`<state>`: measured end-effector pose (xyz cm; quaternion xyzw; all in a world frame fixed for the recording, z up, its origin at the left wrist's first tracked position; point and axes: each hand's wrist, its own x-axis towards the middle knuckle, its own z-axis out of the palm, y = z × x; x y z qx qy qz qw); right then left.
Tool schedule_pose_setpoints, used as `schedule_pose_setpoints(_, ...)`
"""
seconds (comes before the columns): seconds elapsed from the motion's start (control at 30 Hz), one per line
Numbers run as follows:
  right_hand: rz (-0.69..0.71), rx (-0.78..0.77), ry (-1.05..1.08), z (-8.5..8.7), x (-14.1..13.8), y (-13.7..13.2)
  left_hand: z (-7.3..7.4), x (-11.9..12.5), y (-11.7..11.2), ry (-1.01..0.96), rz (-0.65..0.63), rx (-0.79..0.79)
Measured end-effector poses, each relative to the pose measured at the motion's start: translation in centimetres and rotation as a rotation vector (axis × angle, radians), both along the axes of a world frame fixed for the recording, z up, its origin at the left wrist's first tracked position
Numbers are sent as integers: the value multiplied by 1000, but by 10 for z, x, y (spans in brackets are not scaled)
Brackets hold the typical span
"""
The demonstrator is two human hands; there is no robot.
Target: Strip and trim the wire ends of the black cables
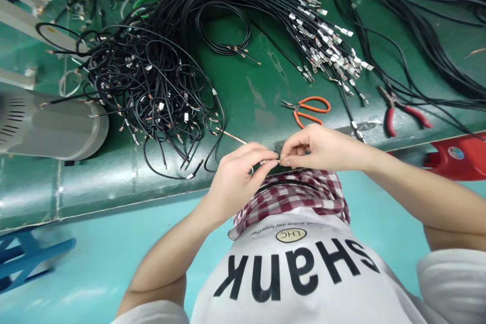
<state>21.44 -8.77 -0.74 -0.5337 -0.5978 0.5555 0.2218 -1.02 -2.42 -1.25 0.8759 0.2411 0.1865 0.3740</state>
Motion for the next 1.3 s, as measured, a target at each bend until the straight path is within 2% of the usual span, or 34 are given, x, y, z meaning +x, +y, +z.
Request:
schedule_pose_setpoints(0.23, -12, -18, -71, -5, -4, 0, -13, -6, -6, 163, -49, 377)
schedule_pose_setpoints(0.3, -4, 31, -154, -6, -7, -1, -18, -6, -9, 184, -68, 437)
schedule_pose_setpoints(0.37, -8, 156, -246, -5, -11, -2, -22, -5, -11, 181, -72, 433)
schedule_pose_setpoints(0.47, -45, 327, -278, -6, -18, -3, -26, -3, -10, 91, -12, 262)
schedule_pose_setpoints(0.6, -183, 396, -192, -14, -29, -4, -29, 2, -4, -123, 214, -95)
schedule_pose_setpoints(0.67, -239, 442, -168, -19, -33, -4, -29, 4, -2, -145, 324, -303)
schedule_pose_setpoints(0.73, -250, 499, -178, -24, -37, -3, -29, 6, -1, -129, 399, -434)
schedule_pose_setpoints(0.87, -180, 721, -378, -31, -37, 0, -27, 7, -3, -108, 455, -401)
schedule_pose_setpoints(1.0, -88, 822, -417, -32, -33, 4, -29, 9, -1, -138, 474, -524)
schedule_pose_setpoints(1.13, 166, 978, -489, -31, -36, 3, -32, 9, 12, -211, 540, -612)
schedule_pose_setpoints(1.17, 187, 984, -497, -30, -36, 3, -32, 8, 16, -224, 546, -645)
schedule_pose_setpoints(1.3, -11, 804, -402, -27, -28, 1, -25, 1, 28, -315, 503, -802)
